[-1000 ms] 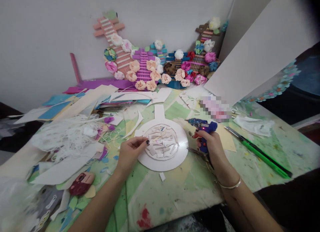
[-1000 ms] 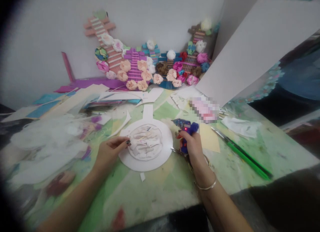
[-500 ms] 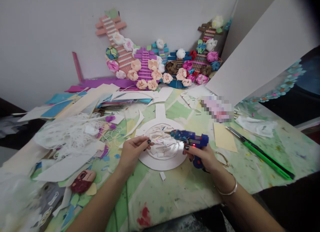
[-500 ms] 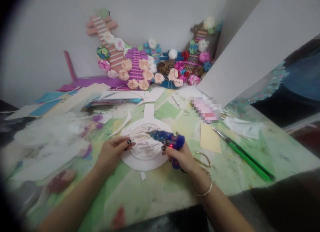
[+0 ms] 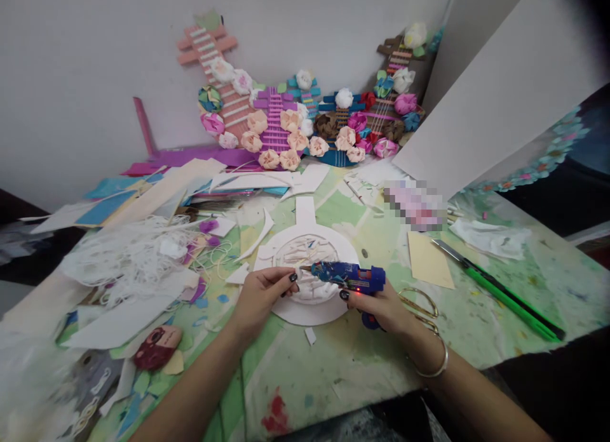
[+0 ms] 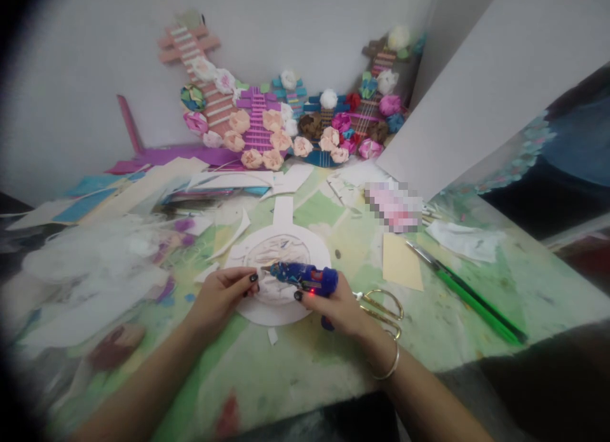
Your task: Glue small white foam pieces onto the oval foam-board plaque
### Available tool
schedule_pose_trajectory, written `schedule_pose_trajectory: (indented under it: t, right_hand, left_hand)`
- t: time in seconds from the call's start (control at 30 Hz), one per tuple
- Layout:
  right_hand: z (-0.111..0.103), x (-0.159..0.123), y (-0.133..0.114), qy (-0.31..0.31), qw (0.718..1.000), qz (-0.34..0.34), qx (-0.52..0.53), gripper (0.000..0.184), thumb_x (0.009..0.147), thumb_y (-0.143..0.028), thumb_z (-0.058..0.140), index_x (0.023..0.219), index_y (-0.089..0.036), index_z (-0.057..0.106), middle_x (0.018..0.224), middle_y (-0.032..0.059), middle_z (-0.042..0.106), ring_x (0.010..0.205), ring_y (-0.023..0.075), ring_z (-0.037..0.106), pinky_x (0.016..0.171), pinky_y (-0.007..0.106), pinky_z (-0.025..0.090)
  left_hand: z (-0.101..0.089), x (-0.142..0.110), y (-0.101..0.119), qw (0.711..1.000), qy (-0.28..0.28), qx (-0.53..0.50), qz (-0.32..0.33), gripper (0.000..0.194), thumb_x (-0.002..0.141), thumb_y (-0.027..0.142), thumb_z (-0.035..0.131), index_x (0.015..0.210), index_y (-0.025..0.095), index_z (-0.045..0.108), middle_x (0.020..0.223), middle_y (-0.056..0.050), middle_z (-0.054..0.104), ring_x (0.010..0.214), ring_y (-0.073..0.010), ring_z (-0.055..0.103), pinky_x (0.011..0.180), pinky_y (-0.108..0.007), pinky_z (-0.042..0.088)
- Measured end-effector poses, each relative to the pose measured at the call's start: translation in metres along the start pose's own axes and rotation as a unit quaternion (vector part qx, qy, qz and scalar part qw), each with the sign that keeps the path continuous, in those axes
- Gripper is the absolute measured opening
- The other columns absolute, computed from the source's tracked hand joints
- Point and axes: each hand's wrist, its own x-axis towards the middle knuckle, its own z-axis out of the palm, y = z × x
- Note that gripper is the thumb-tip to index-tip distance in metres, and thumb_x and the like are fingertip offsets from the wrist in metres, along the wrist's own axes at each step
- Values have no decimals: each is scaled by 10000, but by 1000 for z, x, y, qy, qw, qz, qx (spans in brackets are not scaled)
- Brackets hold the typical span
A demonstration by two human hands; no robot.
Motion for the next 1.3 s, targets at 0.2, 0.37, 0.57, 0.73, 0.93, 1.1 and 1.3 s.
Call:
schedule_pose_trajectory:
  t: [0.2, 0.37, 0.57, 0.73, 0.93, 1.1, 1.3]
  right_hand:
    - [0, 0, -1, -17, 999, 2, -30, 293, 712, -401, 645, 833, -139, 693, 609, 16, 555, 574, 132, 497, 524, 238, 444]
    - [-1, 1, 2, -30, 999, 0, -12, 253, 716, -385, 654, 779, -141, 678, 597, 16, 555, 609, 145, 519, 572, 251, 468]
    - [-1, 0, 4, -41, 999, 4, -6, 254, 730, -328, 652, 899, -142, 690, 757, 38, 639, 694, 155, 567, 656, 264, 484]
    - [-2, 0, 11, -25, 999, 7, -43, 194, 724, -311, 655, 794, -133, 682, 698, 31, 632, 637, 156, 556, 596, 261, 471]
    - [-11, 3, 14, 91, 995, -18, -44, 224, 714, -315, 674, 856, -142, 687, 708, 24, 639, 654, 163, 570, 627, 272, 476]
    - [-18, 3, 7, 220, 975, -30, 3, 165, 671, -300, 689, 743, -153, 675, 612, 5, 593, 571, 134, 538, 506, 234, 426]
    - [-23, 3, 5, 246, 968, -30, 35, 184, 704, -313, 655, 683, -131, 655, 512, -14, 505, 461, 90, 410, 416, 226, 322]
  left_hand:
    - [3, -1, 2, 999, -4, -39, -11, 247, 627, 250, 765, 824, 109, 716, 573, -18, 643, 541, -75, 515, 544, -178, 390]
    - [5, 0, 4, 998, 5, -58, -20, 257, 605, 259, 777, 801, 105, 716, 567, -21, 638, 539, -74, 510, 541, -176, 383]
    - [5, 0, 4, 997, 3, -70, -19, 247, 607, 258, 773, 791, 106, 710, 581, -24, 640, 549, -77, 517, 554, -183, 394]
    - [4, 2, 4, 998, 25, -59, -12, 253, 593, 264, 770, 776, 102, 706, 570, -22, 629, 539, -83, 515, 541, -198, 403]
    - [-6, 7, 3, 986, 132, 91, 52, 267, 648, 290, 716, 858, 126, 703, 616, -27, 673, 592, -126, 592, 603, -234, 461]
    - [-7, 5, 3, 901, 126, 360, 205, 198, 779, 266, 590, 910, 159, 693, 720, -37, 693, 656, -154, 621, 660, -260, 475]
    - [1, 16, 3, 718, 12, 577, 389, 235, 893, 218, 433, 928, 134, 650, 753, -79, 645, 726, -172, 566, 685, -284, 451]
